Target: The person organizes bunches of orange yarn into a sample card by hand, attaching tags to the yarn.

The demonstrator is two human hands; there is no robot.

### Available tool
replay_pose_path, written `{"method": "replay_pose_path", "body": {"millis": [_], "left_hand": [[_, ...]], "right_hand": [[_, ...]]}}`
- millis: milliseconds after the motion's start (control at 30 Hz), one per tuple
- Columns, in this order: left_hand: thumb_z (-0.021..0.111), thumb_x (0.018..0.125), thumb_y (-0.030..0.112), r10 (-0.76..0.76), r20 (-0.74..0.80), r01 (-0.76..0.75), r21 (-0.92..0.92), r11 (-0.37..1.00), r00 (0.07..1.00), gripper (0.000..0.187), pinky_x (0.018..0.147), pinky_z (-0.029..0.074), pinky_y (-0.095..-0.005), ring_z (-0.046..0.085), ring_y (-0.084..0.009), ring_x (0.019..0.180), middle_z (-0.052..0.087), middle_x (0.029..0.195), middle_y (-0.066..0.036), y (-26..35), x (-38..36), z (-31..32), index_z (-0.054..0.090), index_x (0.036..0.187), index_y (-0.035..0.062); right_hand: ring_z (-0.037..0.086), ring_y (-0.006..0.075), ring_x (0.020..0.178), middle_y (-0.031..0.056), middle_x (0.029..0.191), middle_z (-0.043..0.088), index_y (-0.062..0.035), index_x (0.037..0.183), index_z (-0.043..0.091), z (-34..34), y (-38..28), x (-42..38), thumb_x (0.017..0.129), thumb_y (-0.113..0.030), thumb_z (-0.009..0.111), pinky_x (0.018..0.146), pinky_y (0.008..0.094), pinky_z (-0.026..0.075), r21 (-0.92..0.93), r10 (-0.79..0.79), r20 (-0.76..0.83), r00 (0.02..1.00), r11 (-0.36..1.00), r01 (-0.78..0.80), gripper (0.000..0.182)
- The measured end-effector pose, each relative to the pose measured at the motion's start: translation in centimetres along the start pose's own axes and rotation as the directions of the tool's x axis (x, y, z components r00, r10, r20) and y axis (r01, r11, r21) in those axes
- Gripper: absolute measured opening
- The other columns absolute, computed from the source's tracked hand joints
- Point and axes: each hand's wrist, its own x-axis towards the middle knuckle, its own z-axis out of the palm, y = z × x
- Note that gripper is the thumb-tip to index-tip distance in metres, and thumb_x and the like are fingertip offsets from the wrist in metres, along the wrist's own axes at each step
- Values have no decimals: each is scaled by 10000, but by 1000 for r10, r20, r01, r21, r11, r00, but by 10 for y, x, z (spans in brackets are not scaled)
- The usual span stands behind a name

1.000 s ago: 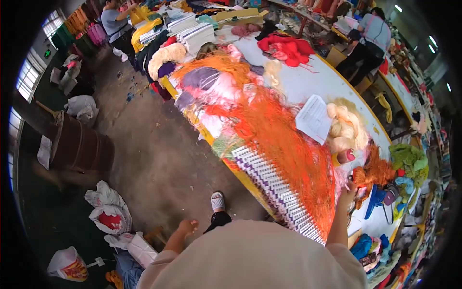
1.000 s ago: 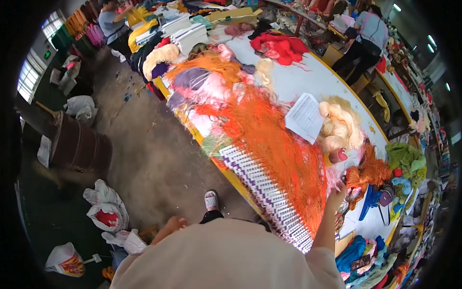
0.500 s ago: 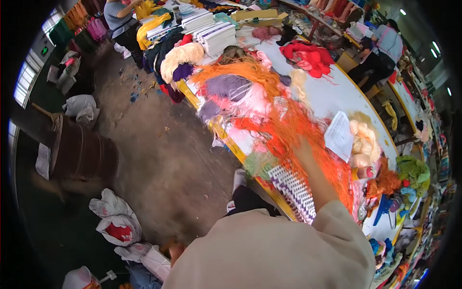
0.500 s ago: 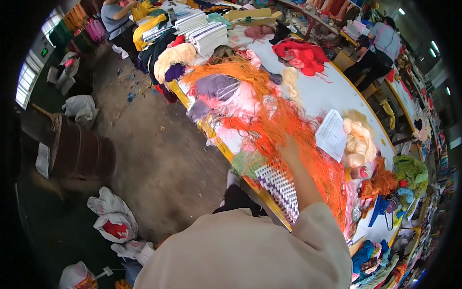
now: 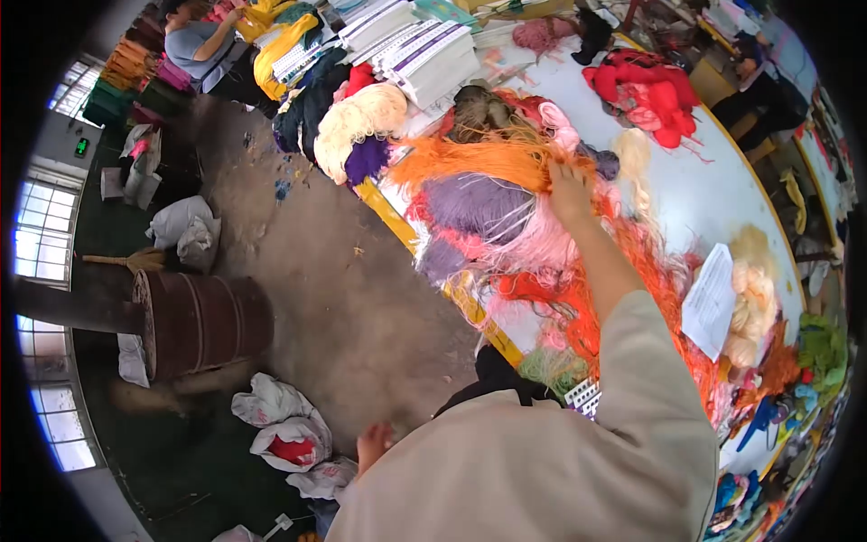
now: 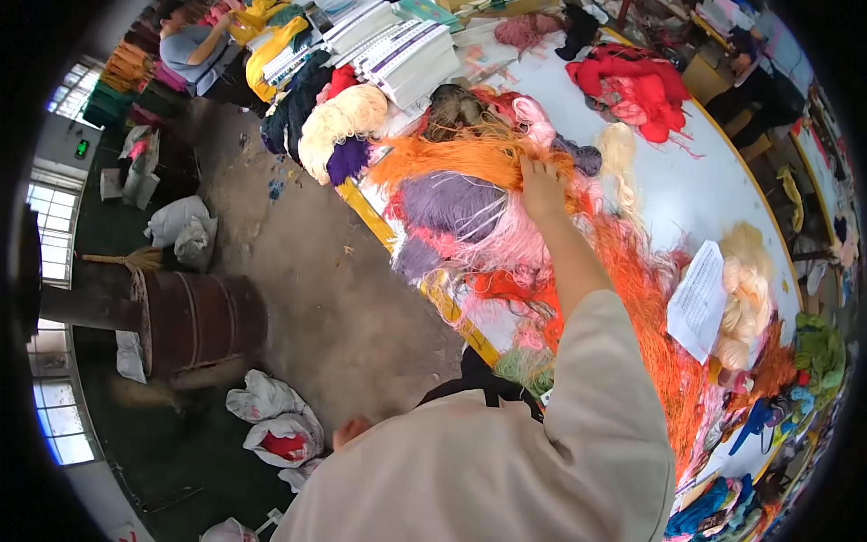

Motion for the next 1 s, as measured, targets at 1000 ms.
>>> {"method": "replay_pose_path", "body": {"millis": [1000], "left_hand": [[559, 956, 302, -131, 467, -164, 538, 827, 874, 293, 660, 520, -278, 646, -129, 772, 687, 897, -43, 209, 247, 160, 666, 1082, 60]], "right_hand": [[646, 238, 789, 109, 1053, 624, -18, 1258, 521, -340, 10, -39, 960, -304, 558, 684, 393, 579, 910, 452, 407, 794, -277, -309, 414]]}}
